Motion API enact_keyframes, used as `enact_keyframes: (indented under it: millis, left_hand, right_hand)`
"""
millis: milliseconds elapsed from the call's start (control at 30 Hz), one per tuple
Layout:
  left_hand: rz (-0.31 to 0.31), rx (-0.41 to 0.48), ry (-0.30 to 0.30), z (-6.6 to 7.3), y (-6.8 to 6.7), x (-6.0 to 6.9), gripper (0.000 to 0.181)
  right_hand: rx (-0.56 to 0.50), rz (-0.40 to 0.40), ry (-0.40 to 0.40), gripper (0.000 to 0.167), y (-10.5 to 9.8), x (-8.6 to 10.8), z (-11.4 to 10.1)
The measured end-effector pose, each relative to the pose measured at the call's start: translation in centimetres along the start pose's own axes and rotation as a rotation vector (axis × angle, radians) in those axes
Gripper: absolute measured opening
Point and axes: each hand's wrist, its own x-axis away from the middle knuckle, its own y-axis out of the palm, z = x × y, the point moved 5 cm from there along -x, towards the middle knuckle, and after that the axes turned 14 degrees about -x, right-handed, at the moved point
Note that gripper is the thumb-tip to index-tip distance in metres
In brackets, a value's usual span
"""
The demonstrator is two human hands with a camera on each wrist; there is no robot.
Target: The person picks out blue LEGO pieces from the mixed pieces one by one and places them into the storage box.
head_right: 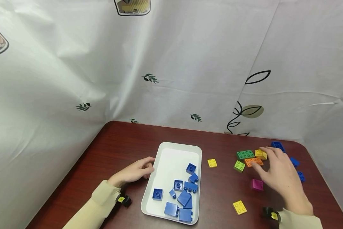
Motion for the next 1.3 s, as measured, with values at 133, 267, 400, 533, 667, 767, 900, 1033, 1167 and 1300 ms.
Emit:
enact_keyframes:
  millis: [133,267,400,533,667,767,900,1033,1167,1300]
  left_hand:
    - [-0.001,0.003,-0.002,0.0,0.0,0.0,0.044]
    - [0.0,0.005,-0.003,0.0,0.0,0.0,0.044]
    - [0.002,0.004,-0.005,0.1,-0.1,0.1,0.044]
    - [0.003,-0.004,-0.01,0.1,-0.1,0.1,0.044]
    - [0.004,-0.006,-0.01,0.1,-0.1,0.1,0.043]
    - [0.005,-0.012,-0.011,0.0,0.0,0.1,0.044]
    - [0.005,-0.03,-0.013,-0.1,0.0,0.1,0.045]
    - [0.007,-0.034,-0.012,-0.1,0.0,0.1,0.045]
    - [0.01,-0.026,-0.012,0.0,-0.1,0.1,0.045]
    - [0.008,-0.02,-0.013,0.0,-0.1,0.1,0.044]
  right_hand:
    - [0.043,-0.003,0.088,0.076,-0.6,0.4,2.0]
    - [0.07,0.004,0.164,0.076,-1.2,0.9,3.7]
    - [0.102,0.016,0.241,0.073,-1.7,1.2,5.1]
    - [0.141,0.014,0.346,0.072,-1.7,1.5,6.5]
    - [0.17,-0.007,0.437,0.072,-1.6,1.9,7.8]
    - [0.19,-0.032,0.488,0.072,-1.5,2.3,8.7]
    - [0.209,-0.061,0.54,0.072,-1.4,2.7,9.6]
    - [0.227,-0.092,0.593,0.068,-1.3,2.9,10.1]
    - [0.242,-0.124,0.645,0.069,-1.2,2.9,10.4]
    - [0.235,-0.147,0.681,0.069,-1.2,3.1,10.5]
